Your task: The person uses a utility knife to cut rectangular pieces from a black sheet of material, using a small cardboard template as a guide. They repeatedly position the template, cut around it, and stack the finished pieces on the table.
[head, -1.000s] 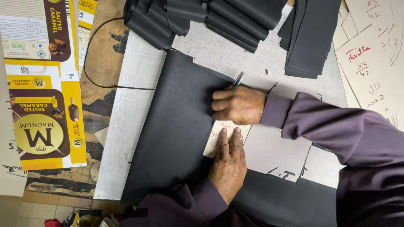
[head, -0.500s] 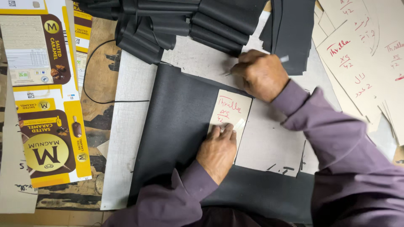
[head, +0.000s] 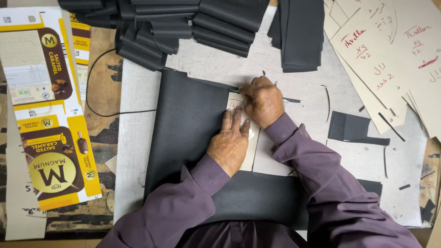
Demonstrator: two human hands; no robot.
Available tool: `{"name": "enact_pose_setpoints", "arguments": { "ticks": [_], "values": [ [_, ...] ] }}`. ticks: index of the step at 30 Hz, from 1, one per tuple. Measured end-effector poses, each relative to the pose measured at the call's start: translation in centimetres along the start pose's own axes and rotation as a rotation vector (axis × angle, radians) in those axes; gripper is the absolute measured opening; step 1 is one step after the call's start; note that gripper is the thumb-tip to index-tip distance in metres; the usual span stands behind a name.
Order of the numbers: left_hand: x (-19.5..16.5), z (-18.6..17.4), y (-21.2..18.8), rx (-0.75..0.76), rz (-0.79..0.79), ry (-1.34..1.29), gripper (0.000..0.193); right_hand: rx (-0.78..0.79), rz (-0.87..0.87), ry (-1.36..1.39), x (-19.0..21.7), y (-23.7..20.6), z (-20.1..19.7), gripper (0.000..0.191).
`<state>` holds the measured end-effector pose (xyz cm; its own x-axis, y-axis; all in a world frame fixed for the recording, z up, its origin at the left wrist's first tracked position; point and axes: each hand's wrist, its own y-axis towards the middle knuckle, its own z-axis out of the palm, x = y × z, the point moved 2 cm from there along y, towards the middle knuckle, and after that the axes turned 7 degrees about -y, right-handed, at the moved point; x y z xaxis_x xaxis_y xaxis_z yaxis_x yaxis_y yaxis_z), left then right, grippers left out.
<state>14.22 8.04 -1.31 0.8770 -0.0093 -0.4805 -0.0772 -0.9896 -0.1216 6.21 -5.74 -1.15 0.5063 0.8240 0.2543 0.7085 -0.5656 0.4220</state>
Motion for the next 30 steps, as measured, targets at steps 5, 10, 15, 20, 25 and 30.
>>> {"name": "enact_pose_setpoints", "arguments": {
  "ticks": [5,10,15,20,25,30],
  "values": [
    [0.1,-0.5,0.3,0.066,0.01,0.008,0.061,0.059,0.103,-0.066,-4.0,-4.1,-3.0,0.024],
    [0.7,-2.3,0.8,0.137,0.097,0.007,0.073,0.086,0.187,-0.133,-7.6,-8.0,-8.6,0.012],
    [2.3,-3.7,2.4,0.121,0.247,-0.006,0.035,0.555,0.367,-0.454,-3.2,-9.3,-13.8,0.02],
    [3.0,-3.6,3.3,0.186,0.232,-0.045,0.101,0.167,0.271,0.47,10.9,-12.9,-7.7,0.028],
    [2.7,-3.5,3.9,0.297,0.188,0.036,0.115,0.064,0.263,0.132,14.4,-15.2,-3.3,0.028],
    [2.1,-3.7,4.0,0.337,0.178,0.058,0.112,0.118,0.183,0.104,14.7,-14.7,-3.1,0.041]
  ]
}}
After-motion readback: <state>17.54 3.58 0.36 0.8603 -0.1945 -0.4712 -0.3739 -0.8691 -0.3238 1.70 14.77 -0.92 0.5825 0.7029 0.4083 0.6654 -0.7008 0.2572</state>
